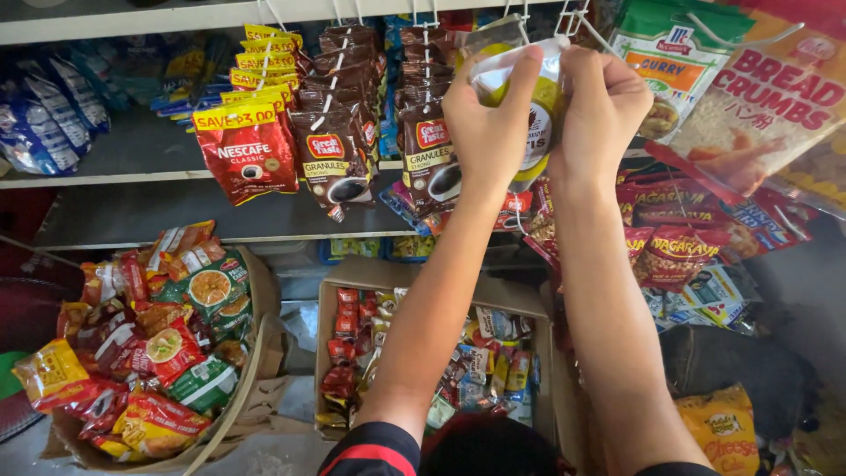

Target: Organizing and sorting condiment pouches and snacks on shelves and in boxes within a retail setting.

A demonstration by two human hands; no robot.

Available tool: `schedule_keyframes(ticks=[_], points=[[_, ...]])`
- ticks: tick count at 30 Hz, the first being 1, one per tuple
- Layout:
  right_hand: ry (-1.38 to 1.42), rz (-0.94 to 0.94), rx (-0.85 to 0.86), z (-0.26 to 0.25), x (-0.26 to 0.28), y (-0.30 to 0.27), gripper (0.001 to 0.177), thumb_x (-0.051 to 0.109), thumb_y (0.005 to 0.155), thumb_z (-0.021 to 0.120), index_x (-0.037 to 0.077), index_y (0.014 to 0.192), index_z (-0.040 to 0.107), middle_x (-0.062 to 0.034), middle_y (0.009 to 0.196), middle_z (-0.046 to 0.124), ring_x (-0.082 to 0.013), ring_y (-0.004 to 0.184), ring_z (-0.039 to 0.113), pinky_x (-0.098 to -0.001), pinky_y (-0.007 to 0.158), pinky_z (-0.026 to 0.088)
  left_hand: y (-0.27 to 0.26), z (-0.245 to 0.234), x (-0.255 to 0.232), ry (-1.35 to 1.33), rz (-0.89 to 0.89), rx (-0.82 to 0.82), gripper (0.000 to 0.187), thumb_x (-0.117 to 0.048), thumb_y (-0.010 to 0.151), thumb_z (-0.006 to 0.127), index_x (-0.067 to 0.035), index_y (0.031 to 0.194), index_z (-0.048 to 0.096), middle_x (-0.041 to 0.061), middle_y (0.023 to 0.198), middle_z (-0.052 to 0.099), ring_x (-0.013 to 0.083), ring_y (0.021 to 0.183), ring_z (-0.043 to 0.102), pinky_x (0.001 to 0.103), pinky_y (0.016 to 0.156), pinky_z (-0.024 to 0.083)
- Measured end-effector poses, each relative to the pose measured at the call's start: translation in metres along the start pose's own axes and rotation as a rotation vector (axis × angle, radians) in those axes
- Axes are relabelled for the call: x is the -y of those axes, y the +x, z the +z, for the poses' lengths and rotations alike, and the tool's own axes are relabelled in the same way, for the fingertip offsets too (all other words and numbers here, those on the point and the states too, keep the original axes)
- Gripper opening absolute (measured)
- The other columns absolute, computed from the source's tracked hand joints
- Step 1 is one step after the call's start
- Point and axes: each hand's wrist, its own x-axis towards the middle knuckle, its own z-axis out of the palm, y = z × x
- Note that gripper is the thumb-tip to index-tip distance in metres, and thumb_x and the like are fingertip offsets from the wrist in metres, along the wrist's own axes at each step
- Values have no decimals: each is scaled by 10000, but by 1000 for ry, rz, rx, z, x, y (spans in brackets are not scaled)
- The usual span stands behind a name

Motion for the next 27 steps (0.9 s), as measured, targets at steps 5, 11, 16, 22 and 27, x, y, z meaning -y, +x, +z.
schedule_keyframes(ticks=[5, 11, 16, 22, 27], points=[[8, 21, 0, -1, -2, 1, 177, 6, 950, 688, -48, 784, 717, -16, 731, 646, -73, 654, 516, -244, 629, 396, 0, 3, 1, 52, -25, -30, 247, -214, 951, 781, 19, 1003, 719, 57, 861, 738, 89, 792, 660, 261, 700, 533], [-72, 33, 2, -13, -24, 7, 149, 32, 976, 694, -9, 833, 696, -6, 772, 664, -60, 673, 519, -232, 622, 395, -12, 8, 5, 295, 154, -110, 268, -240, 983, 746, -26, 1079, 615, 98, 897, 744, 144, 826, 729, 299, 776, 585], [-13, 6, 69, -26, -42, 11, 83, 27, 1021, 664, -19, 959, 696, -30, 912, 701, -79, 826, 605, -231, 771, 479, -19, 11, 25, 409, 164, -132, 345, -294, 1012, 728, -48, 1148, 530, 119, 931, 727, 176, 829, 756, 306, 745, 595], [-59, -35, 124, -30, -52, 10, 67, 37, 1037, 661, -4, 986, 676, -20, 941, 702, -75, 863, 615, -227, 804, 485, -16, 12, 48, 368, 81, -235, 479, -308, 962, 739, -4, 1220, 472, 154, 1035, 655, 255, 909, 688, 371, 808, 558], [-185, -28, 143, -35, -73, 15, 114, 50, 1059, 655, 6, 954, 667, -14, 939, 719, -57, 848, 618, -223, 779, 495, -15, 6, 66, 385, 106, -240, 419, -322, 1019, 707, -16, 1225, 509, 139, 1014, 690, 244, 925, 712, 374, 881, 565]])
